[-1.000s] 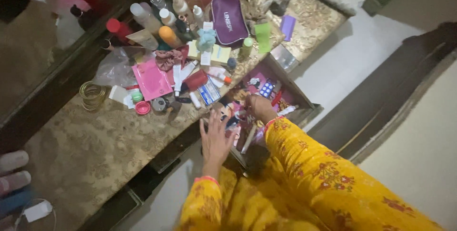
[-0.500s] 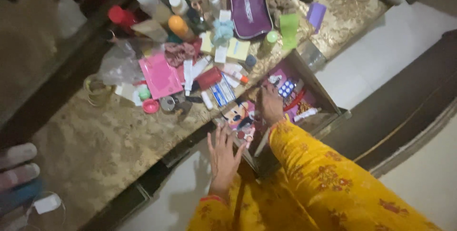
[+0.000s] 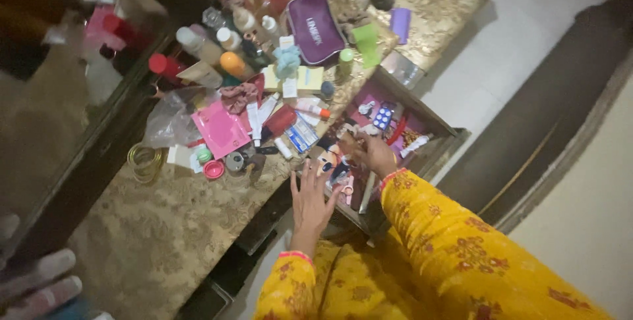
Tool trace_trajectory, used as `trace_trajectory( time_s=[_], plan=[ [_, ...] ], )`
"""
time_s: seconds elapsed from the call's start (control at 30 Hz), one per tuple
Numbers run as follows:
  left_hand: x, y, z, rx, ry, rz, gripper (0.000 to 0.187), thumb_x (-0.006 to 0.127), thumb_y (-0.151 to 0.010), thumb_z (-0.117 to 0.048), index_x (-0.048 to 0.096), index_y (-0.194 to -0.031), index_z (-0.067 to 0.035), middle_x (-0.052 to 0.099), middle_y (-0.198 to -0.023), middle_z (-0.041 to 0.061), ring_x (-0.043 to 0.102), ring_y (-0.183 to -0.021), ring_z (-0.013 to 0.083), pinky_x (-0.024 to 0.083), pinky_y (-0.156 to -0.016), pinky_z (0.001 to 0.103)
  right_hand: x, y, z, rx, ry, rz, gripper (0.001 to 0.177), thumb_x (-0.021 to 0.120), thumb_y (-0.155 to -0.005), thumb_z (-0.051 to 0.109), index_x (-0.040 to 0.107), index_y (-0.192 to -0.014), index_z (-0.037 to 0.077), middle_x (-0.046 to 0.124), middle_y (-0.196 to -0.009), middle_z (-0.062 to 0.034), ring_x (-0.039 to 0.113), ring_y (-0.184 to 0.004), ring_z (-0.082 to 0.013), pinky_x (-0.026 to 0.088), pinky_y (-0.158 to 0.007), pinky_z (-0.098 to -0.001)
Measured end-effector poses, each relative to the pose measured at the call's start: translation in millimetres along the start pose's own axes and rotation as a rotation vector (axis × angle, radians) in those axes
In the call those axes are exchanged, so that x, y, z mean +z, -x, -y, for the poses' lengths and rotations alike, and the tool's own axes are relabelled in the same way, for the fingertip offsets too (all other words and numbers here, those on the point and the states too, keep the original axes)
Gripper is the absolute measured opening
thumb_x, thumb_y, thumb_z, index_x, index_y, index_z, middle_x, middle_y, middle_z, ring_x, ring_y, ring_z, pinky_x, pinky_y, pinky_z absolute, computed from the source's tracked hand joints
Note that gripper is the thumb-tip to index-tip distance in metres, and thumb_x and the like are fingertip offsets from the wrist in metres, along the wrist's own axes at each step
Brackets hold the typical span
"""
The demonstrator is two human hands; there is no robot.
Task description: The person opens a drawer and sorts through various small items including cosmetics, jewelry, and packets. They pick up and place down multiple objects, moving them between the drawer and the countertop. The person handles bangles, small containers, and paper packets, rearranging them without a clear final arrangement shown.
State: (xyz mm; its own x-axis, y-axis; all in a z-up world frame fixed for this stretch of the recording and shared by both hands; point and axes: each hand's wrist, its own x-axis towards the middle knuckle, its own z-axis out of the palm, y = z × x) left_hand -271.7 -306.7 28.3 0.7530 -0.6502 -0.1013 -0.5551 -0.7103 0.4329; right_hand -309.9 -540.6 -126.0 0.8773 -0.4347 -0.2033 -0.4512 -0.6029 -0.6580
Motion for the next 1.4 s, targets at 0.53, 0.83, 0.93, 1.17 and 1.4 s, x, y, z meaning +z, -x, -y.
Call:
trace_trajectory(
  time_s=[0.53,0.83,0.93,1.17,1.4],
  plan=[
    [64,-64,-36,-0.139,-0.067,0.192,0.051,0.064,-0.09,-0.046,0.063,-0.131,-0.015,0.052,-0.147,0.01,0.03,-0.149,0.0293,0.016,-0.121,0.054,-46,13,-85,-0.105,-0.49,0.312,0.03,0.07,-0.096,0.032,0.08,-0.103,0.005,0.078,-0.084,-0.0062,0.071,-0.07,-0.0125,0.056,-0.068,-0.03],
    [120,-104,-95,-0.567,0.067,0.086,0.058,0.07,-0.085,-0.038,0.059,-0.139,-0.02,0.058,-0.139,0.013,0.046,-0.136,0.0326,0.026,-0.115,0.053,-122,-62,-96,0.187,-0.776,0.632,0.031,0.065,-0.096,0.028,0.064,-0.118,0.007,0.078,-0.09,-0.0046,0.062,-0.073,-0.0139,0.051,-0.067,-0.0316],
    [127,-111,-109,-0.606,0.058,0.114,0.06,0.072,-0.084,-0.04,0.058,-0.139,-0.02,0.059,-0.138,0.013,0.048,-0.134,0.0329,0.026,-0.116,0.052,-125,-85,-119,-0.074,-0.699,0.438,0.034,0.066,-0.101,0.019,0.067,-0.131,0.003,0.067,-0.093,-0.0073,0.058,-0.081,-0.0097,0.053,-0.074,-0.027],
    [136,-122,-118,-0.647,0.203,0.136,0.051,0.072,-0.085,-0.033,0.063,-0.133,-0.017,0.062,-0.135,0.013,0.053,-0.13,0.0339,0.039,-0.112,0.045,-146,-174,-160,0.363,-0.905,0.021,0.034,0.064,-0.1,0.017,0.061,-0.131,0.004,0.071,-0.093,-0.0064,0.065,-0.067,-0.0121,0.051,-0.052,-0.026],
    [152,-98,-106,-0.521,0.273,0.016,0.042,0.074,-0.086,-0.029,0.067,-0.124,-0.011,0.065,-0.129,0.016,0.056,-0.124,0.0371,0.043,-0.107,0.046,-130,-253,-199,0.388,-0.972,0.038,0.043,0.054,-0.119,0.027,0.061,-0.127,-0.014,0.068,-0.089,-0.0164,0.065,-0.064,-0.0194,0.049,-0.052,-0.031]
  ],
)
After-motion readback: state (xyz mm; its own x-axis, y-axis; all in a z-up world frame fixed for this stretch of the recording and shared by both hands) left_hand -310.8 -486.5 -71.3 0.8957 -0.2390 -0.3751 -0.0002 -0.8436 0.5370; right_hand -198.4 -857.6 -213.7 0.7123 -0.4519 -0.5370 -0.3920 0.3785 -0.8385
